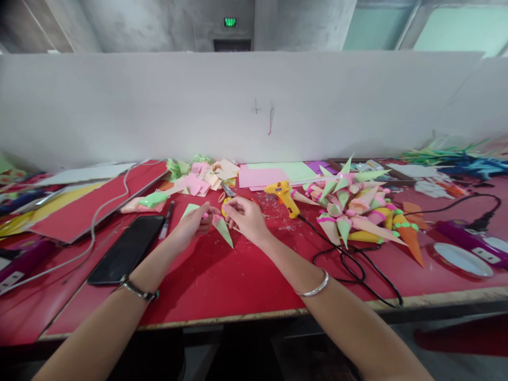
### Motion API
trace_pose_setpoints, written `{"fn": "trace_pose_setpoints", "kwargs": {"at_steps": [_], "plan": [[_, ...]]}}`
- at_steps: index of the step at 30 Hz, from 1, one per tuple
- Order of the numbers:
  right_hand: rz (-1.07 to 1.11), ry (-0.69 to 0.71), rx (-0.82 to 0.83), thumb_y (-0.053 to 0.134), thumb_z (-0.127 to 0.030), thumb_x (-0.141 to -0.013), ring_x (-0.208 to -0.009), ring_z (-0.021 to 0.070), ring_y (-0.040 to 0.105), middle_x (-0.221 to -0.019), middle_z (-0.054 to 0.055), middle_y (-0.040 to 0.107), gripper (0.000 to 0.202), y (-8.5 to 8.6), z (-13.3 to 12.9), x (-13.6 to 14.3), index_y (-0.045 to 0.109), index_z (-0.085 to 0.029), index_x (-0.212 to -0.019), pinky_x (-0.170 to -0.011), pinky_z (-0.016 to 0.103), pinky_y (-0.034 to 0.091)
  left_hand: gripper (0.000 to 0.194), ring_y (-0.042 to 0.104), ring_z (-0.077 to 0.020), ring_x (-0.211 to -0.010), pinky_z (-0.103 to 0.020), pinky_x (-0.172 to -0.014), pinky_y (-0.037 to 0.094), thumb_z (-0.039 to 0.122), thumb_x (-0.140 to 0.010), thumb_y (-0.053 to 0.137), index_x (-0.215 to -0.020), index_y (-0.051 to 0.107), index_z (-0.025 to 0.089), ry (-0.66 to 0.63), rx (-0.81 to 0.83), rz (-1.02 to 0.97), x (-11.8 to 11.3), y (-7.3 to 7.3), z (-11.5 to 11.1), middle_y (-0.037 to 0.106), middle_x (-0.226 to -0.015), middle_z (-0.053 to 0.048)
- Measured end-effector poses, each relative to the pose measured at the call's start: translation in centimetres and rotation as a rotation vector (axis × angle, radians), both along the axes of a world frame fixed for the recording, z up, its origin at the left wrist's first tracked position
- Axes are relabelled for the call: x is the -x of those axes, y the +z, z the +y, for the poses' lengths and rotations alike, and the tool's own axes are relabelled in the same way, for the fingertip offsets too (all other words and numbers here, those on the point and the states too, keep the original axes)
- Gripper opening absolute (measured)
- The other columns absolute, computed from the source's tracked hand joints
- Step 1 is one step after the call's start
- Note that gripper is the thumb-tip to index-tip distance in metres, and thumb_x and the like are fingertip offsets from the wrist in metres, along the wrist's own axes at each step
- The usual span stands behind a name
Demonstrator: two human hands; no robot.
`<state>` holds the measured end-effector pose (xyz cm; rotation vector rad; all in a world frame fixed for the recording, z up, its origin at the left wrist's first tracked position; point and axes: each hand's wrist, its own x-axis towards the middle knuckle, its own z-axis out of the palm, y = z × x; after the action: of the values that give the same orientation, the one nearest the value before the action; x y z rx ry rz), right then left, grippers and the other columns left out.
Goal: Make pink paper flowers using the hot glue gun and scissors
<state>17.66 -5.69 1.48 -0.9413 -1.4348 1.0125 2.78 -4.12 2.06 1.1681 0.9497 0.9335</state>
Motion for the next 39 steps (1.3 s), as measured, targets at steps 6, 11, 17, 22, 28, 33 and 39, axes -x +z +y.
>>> {"fn": "trace_pose_setpoints", "kwargs": {"at_steps": [6, 11, 17, 22, 28, 33, 39], "plan": [[-0.09, -0.014, -0.163, 0.056, -0.024, -0.071, -0.08, 0.0141, 0.059, -0.088, 0.003, 0.062, 0.017, -0.3, 0.3, 0.0, 0.061, -0.019, -0.087, -0.071, 0.027, 0.046, 0.032, 0.019, -0.0031, -0.04, -0.019, -0.04, 0.013, 0.043, -0.075, 0.046, -0.066, 0.051, 0.014, -0.109, -0.103, 0.137, -0.3, 0.4, -0.6, 0.025, -0.048, 0.007], [-0.306, -0.064, -0.35, 0.055, -0.018, -0.072, -0.076, 0.0133, 0.056, -0.082, 0.003, 0.058, 0.014, -0.4, 0.1, -0.1, 0.063, -0.019, -0.083, -0.067, 0.026, 0.045, 0.032, 0.027, -0.005, -0.044, -0.02, -0.043, 0.018, 0.046, -0.073, 0.049, -0.071, 0.054, 0.014, -0.116, -0.314, 0.305, -0.1, -0.2, -0.2, 0.033, -0.049, 0.006], [-0.356, -0.065, -0.418, 0.051, -0.013, -0.073, -0.083, 0.0133, 0.055, -0.089, 0.003, 0.057, 0.02, -0.3, -0.2, 0.0, 0.061, -0.02, -0.089, -0.068, 0.024, 0.045, 0.037, 0.028, -0.0056, -0.046, -0.021, -0.045, 0.02, 0.049, -0.074, 0.045, -0.062, 0.05, 0.014, -0.11, -0.368, 0.44, 0.0, -0.6, 0.3, 0.033, -0.048, 0.005], [-0.43, -0.087, -0.459, 0.052, -0.012, -0.072, -0.072, 0.0116, 0.053, -0.08, 0.002, 0.056, 0.014, 0.2, -0.6, 0.0, 0.06, -0.018, -0.082, -0.062, 0.022, 0.044, 0.035, 0.027, -0.0056, -0.046, -0.021, -0.046, 0.02, 0.048, -0.076, 0.044, -0.065, 0.048, 0.015, -0.19, -0.434, 0.379, 0.0, -0.8, 0.3, 0.032, -0.049, 0.006], [-0.357, 0.0, -0.432, 0.052, -0.017, -0.074, -0.079, 0.0133, 0.052, -0.083, 0.003, 0.054, 0.01, 0.3, -0.8, 0.2, 0.06, -0.019, -0.08, -0.069, 0.025, 0.043, 0.04, 0.022, -0.0046, -0.04, -0.023, -0.042, 0.015, 0.05, -0.076, 0.044, -0.054, 0.036, 0.017, -0.283, -0.34, 0.221, 0.1, -0.5, 0.0, 0.026, -0.044, 0.007], [-0.244, 0.068, -0.351, 0.054, -0.021, -0.073, -0.076, 0.0127, 0.052, -0.083, 0.003, 0.05, 0.006, 0.7, -1.2, 0.4, 0.058, -0.019, -0.077, -0.066, 0.025, 0.045, 0.042, 0.019, -0.0034, -0.038, -0.022, -0.042, 0.014, 0.045, -0.072, 0.051, -0.047, 0.032, 0.017, -0.32, -0.221, 0.021, 0.3, -0.2, -0.2, 0.023, -0.042, 0.007], [-0.132, 0.125, -0.335, 0.057, -0.024, -0.071, -0.074, 0.0117, 0.052, -0.078, 0.002, 0.053, 0.005, 1.3, -1.4, 0.5, 0.057, -0.019, -0.071, -0.066, 0.025, 0.044, 0.038, 0.02, -0.0031, -0.037, -0.021, -0.041, 0.015, 0.034, -0.071, 0.055, -0.043, 0.035, 0.016, -0.333, -0.147, -0.15, 0.3, 0.0, -0.5, 0.023, -0.039, 0.007]]}}
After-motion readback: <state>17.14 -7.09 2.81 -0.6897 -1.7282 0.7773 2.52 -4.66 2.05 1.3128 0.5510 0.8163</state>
